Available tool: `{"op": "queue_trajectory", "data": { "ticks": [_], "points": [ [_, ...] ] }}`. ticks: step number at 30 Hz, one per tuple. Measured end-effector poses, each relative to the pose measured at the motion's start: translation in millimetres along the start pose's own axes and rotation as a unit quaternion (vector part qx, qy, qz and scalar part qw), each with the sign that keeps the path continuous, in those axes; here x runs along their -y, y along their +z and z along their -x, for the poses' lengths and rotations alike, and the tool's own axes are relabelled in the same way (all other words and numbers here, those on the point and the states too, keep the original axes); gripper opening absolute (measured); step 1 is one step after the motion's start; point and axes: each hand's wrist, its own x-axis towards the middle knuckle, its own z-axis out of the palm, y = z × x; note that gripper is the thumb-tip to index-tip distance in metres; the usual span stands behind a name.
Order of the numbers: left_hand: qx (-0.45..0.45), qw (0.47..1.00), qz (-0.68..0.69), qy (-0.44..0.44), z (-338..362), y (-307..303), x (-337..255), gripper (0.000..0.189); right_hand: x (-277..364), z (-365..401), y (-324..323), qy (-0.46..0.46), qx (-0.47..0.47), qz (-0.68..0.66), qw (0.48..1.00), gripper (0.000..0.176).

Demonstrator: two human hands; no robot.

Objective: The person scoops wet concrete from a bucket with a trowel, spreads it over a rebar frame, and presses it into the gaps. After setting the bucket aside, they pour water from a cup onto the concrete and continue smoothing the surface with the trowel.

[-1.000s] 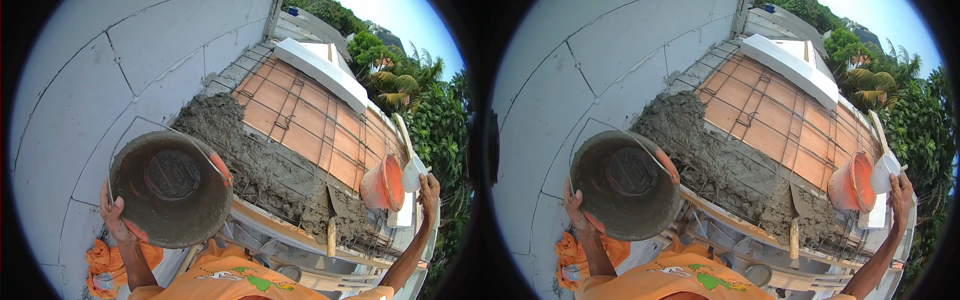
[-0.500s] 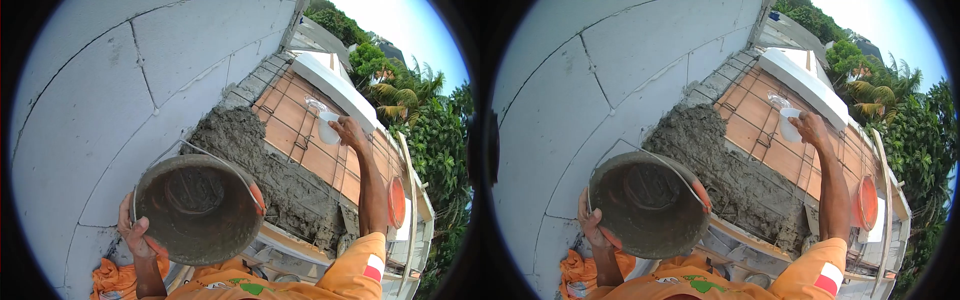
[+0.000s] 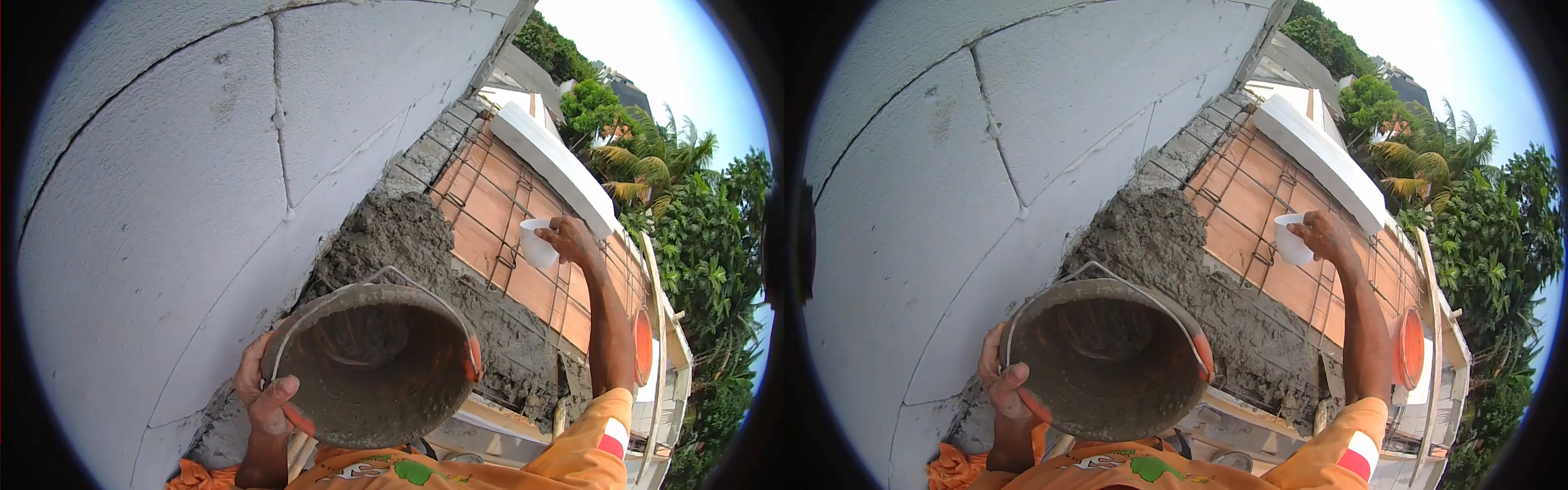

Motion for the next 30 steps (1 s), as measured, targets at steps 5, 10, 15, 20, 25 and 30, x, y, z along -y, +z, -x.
{"op": "queue_trajectory", "data": {
  "ticks": [5,10,15,20,25,30],
  "points": [
    [0.002,1.0,-0.022,-0.012,-4.6,-5.7,-0.4,0.075,52.5,-121.5,0.1,-0.031,-0.042,-0.004,0.999,0.044],
    [-0.005,0.999,-0.008,-0.032,-3.2,-8.6,4.0,0.076,114.6,-142.9,24.0,-0.062,-0.048,-0.003,0.997,0.044],
    [0.0,0.999,-0.007,-0.051,-10.1,-9.3,1.2,0.075,119.1,-86.5,35.5,-0.093,-0.034,-0.077,0.992,0.043],
    [0.01,0.998,-0.001,-0.063,-14.6,-10.7,-5.0,0.074,101.5,-34.8,8.4,-0.087,-0.008,-0.069,0.994,0.042],
    [0.01,0.999,-0.016,-0.051,-10.4,-9.0,-9.4,0.075,92.1,-78.8,15.0,-0.153,-0.053,0.009,0.987,0.047],
    [0.002,0.999,0.015,-0.051,-3.1,-3.4,-9.6,0.075,150.2,-98.2,36.4,-0.174,-0.01,0.07,0.982,0.046]
  ]
}}
